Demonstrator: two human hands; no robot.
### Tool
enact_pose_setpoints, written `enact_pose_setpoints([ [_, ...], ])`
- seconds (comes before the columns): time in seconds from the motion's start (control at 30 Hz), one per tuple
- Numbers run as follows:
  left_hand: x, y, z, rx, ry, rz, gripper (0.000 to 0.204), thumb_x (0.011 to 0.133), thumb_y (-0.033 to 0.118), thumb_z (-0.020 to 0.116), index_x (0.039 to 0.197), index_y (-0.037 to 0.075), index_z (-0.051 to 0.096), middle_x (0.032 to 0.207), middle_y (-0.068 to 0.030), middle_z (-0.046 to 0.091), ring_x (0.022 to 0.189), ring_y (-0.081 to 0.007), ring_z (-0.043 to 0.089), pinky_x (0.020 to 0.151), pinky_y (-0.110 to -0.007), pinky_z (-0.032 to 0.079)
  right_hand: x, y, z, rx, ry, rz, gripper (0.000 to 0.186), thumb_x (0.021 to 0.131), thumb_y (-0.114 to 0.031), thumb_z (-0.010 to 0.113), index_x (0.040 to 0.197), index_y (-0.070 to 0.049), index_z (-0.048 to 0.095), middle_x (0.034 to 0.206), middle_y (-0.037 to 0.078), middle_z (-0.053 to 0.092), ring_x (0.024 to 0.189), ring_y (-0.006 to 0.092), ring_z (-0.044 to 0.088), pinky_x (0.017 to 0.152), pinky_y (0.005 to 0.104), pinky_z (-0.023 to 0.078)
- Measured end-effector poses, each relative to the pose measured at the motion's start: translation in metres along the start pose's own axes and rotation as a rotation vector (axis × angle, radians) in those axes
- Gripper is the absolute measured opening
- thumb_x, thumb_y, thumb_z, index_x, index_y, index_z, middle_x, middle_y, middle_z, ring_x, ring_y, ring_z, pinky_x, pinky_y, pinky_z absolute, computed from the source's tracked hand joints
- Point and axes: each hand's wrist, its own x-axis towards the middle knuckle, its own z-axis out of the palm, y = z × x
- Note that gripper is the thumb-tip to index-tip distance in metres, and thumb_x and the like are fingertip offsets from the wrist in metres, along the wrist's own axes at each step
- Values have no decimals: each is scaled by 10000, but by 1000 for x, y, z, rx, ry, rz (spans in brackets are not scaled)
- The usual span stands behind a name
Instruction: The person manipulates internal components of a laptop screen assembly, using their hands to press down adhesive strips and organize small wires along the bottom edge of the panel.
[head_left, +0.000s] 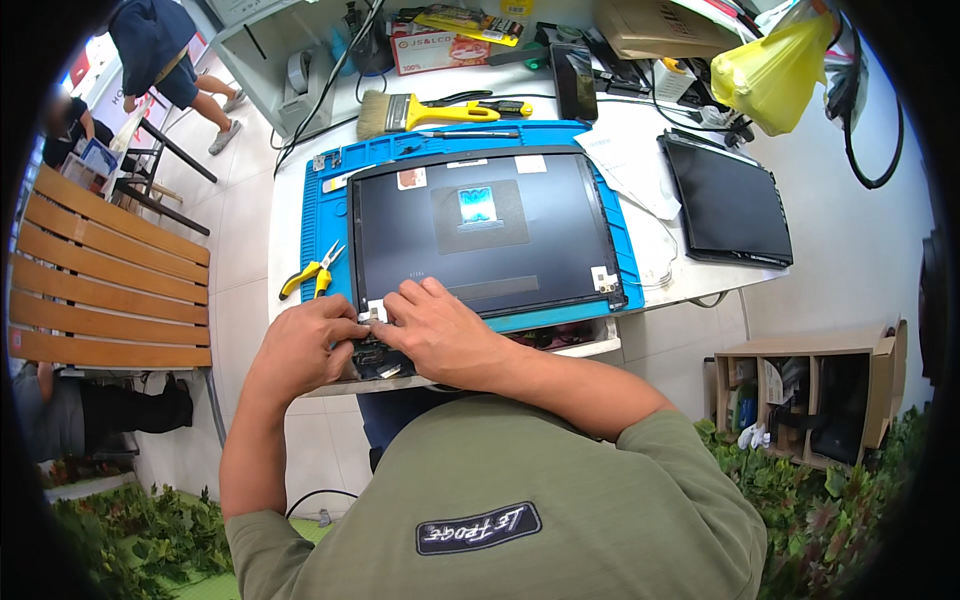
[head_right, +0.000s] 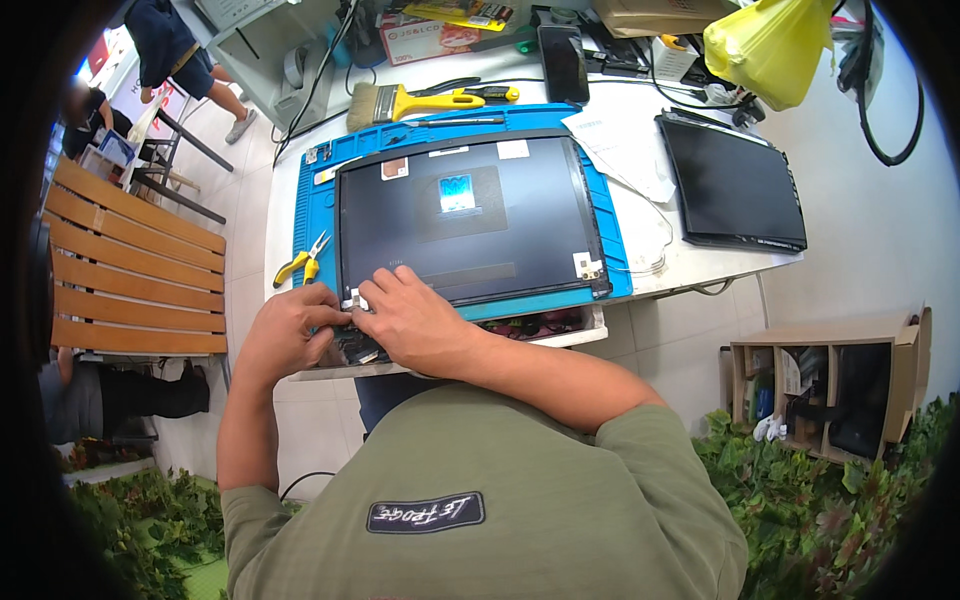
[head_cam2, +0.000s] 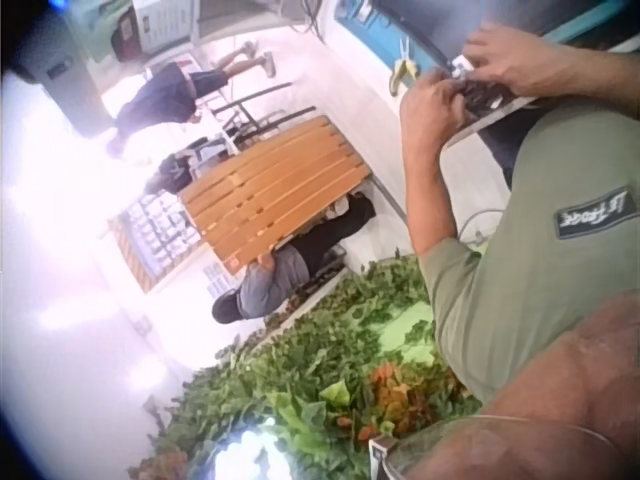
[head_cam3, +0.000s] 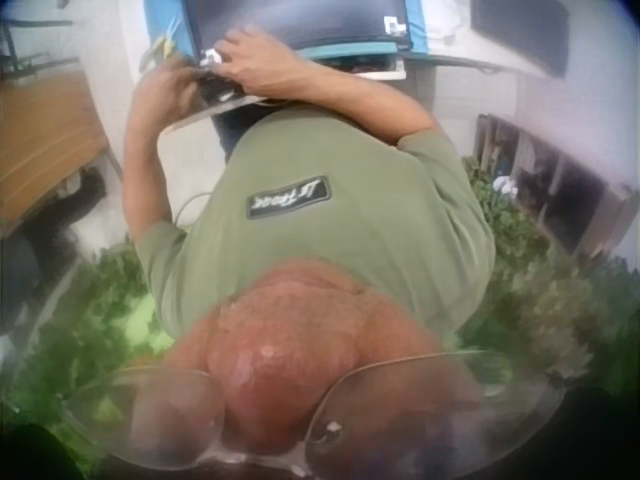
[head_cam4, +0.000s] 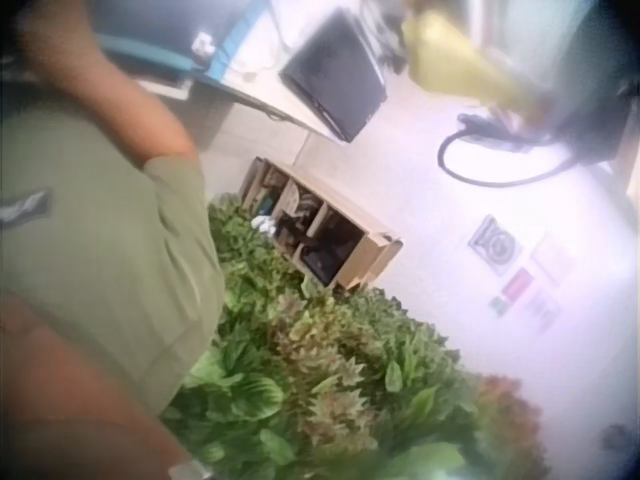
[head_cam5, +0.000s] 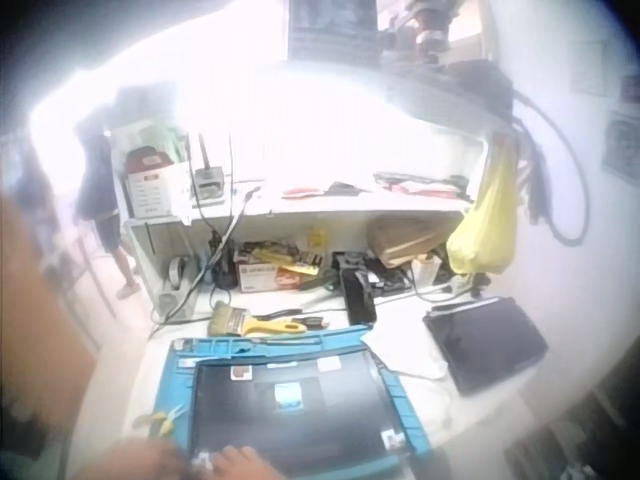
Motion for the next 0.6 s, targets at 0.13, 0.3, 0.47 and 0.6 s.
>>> enact_pose_setpoints([
  [0.13,4,-2,-4,-13,-31,7,270,832,23,754,1047,75,910,1068,-89,795,968,-318,785,884,-435,634,1,0,-3,13,-77,27,378,938,-76,731,1307,-51,811,1116,98,651,1113,284,598,962,432,441],
  [0.3,6,2,-4,-57,0,-20,251,830,33,776,1043,67,904,1048,-91,811,952,-336,791,885,-429,635,-2,1,0,-19,13,-7,224,972,-105,668,1130,-52,819,1087,109,664,1089,287,596,939,426,443],
  [0.47,14,0,-3,-197,-14,-214,142,883,102,882,1014,49,893,938,-113,827,842,-303,801,804,-401,632,-2,-1,-4,-3,-73,22,400,925,-81,726,1313,-34,812,1128,107,654,1126,296,590,969,438,446],
  [0.6,22,-5,-3,-278,-77,-357,166,899,162,936,979,28,879,860,-141,835,776,-282,803,760,-383,625,1,-3,-4,7,-95,5,427,916,-74,720,1333,-29,806,1127,115,648,1132,304,584,971,440,446],
])
